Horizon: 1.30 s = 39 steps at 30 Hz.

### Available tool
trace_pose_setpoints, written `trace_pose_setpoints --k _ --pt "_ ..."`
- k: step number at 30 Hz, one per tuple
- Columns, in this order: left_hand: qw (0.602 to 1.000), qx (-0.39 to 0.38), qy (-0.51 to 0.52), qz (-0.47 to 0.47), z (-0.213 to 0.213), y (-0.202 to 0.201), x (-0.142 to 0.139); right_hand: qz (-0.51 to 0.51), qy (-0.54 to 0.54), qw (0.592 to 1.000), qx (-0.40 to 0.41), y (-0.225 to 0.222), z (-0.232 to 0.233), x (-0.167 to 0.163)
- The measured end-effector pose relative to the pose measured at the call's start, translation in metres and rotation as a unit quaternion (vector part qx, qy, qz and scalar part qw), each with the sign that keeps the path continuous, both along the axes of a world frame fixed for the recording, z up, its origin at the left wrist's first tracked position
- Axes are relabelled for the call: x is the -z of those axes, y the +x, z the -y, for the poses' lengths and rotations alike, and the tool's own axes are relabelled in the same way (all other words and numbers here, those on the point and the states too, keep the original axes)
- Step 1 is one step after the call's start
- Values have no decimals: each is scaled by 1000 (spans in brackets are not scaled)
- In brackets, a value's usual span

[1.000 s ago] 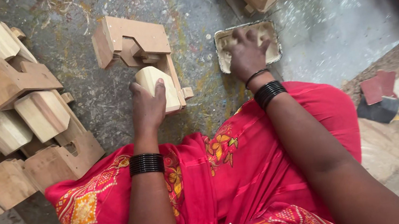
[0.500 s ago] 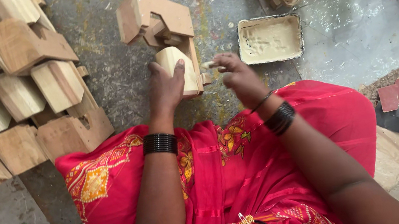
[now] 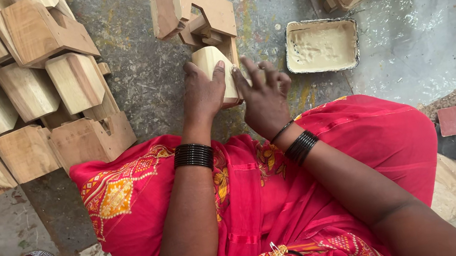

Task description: The person sits on the floor and scoops white filler paste from a shallow tray, spreading it by hand over the surfaces of wooden toy parts. They rub the paste into each part, set treated parts aside with other finished pieces, and pick up the next part to repeat the process.

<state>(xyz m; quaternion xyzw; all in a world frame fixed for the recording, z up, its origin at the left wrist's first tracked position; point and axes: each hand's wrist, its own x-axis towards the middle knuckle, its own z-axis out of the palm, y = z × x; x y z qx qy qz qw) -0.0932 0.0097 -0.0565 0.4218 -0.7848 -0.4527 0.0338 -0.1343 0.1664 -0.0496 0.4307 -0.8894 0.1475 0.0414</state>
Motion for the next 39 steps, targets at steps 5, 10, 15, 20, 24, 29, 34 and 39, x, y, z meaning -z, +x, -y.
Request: trace_pose_setpoints --k 5,10,15,20,24,29,34,39 --pt "1000 8 -3 23 -1 0 -4 -182 79 980 -2 -11 -3 -8" --pt "1000 -7 11 23 0 2 -3 45 -11 999 11 -27 -1 -5" --pt "1000 2 -27 11 1 -1 9 8 -28 999 -14 -24 -4 5" --pt "999 13 -30 -8 0 2 12 -101 68 992 -29 -12 -7 9" --pt "1000 11 -25 3 0 4 7 -171 58 983 -17 -19 -1 4" --pt "999 4 -31 -10 -1 1 2 -202 76 976 -15 -23 2 -2" --pt "1000 -3 -5 -3 -1 -2 2 -51 -6 999 -13 -29 2 -2" --pt "1000 -15 -7 10 -2 -2 -1 51 -57 997 -26 -35 2 -1"
